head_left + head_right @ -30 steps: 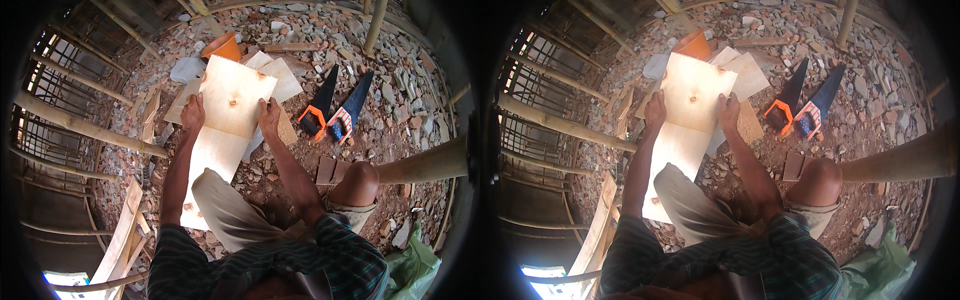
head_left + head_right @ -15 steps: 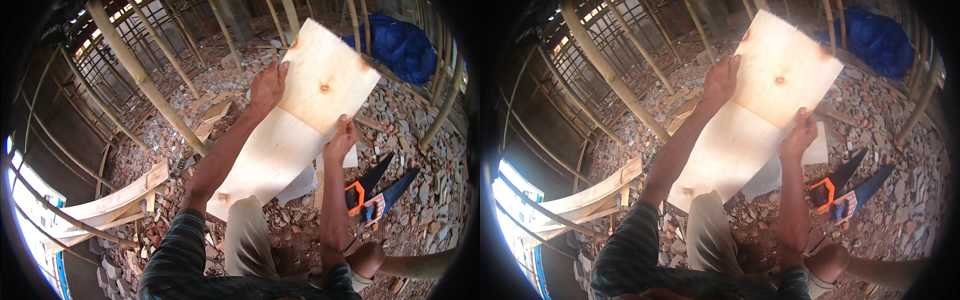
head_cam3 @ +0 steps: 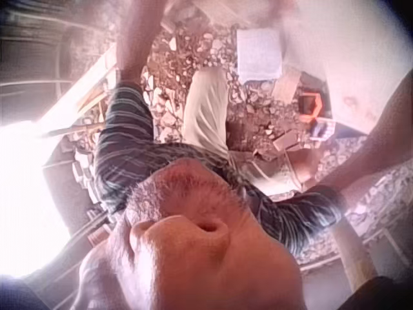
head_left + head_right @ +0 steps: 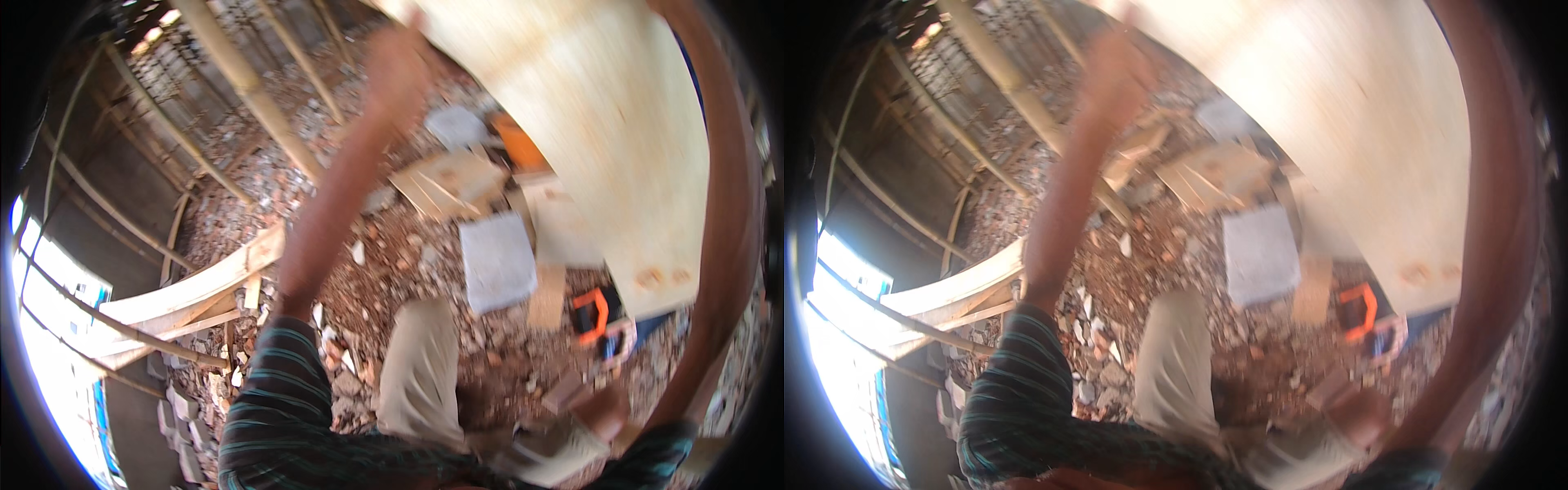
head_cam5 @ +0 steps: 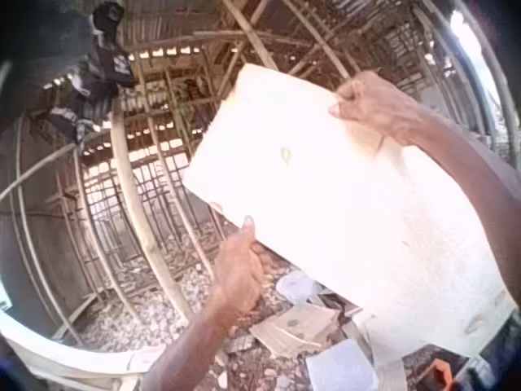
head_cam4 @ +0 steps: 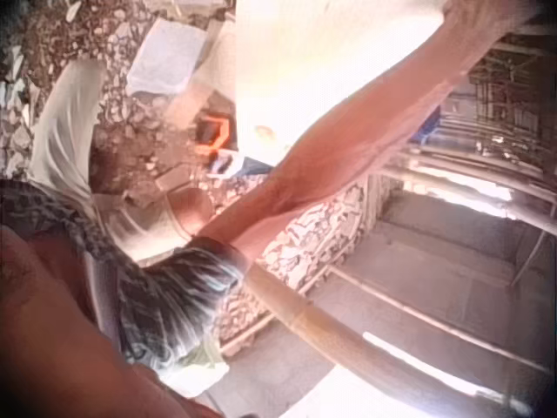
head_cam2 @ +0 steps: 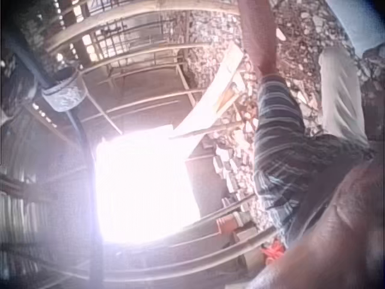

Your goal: The person sits on the ground and uses a hand saw to cut a rectangular piece of light-colored wood. They hold the wood steady with one hand while sawing with the other, then separate the cut piece and set it aside.

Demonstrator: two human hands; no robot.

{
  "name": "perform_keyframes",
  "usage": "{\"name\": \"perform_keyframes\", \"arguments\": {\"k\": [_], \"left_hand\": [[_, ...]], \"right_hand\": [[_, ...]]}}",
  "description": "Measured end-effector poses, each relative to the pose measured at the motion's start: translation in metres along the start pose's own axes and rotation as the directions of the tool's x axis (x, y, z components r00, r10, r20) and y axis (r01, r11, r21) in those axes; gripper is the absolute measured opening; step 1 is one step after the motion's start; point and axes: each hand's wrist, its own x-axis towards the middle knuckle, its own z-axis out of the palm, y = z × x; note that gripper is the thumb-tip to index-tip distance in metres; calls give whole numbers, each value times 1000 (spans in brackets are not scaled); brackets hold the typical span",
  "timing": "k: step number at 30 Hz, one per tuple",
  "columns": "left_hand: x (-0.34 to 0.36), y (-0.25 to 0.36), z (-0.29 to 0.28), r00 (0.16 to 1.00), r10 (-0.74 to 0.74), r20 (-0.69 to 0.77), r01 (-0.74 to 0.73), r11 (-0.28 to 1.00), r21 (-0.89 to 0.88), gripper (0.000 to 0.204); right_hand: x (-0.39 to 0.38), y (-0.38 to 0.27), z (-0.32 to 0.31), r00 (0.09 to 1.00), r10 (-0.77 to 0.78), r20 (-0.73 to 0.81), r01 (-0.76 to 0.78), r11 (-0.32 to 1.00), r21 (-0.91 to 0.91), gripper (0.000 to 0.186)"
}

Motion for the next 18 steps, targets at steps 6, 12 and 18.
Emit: {"name": "perform_keyframes", "arguments": {"k": [6, 12, 18], "left_hand": [[-164, -184, -13, 802, -480, -356, 393, 872, -291, 69], [-224, -260, -39, 940, -321, -113, 334, 933, 133, 55], [-252, -277, -33, 761, -643, -88, 591, 742, -315, 48]], "right_hand": [[-98, 41, 114, 721, -1, 693, 79, 994, -81, 10], [-219, 104, 196, 454, -59, 889, -8, 997, 70, 21], [-267, 128, 246, 282, -88, 955, -203, 968, 149, 24]]}}
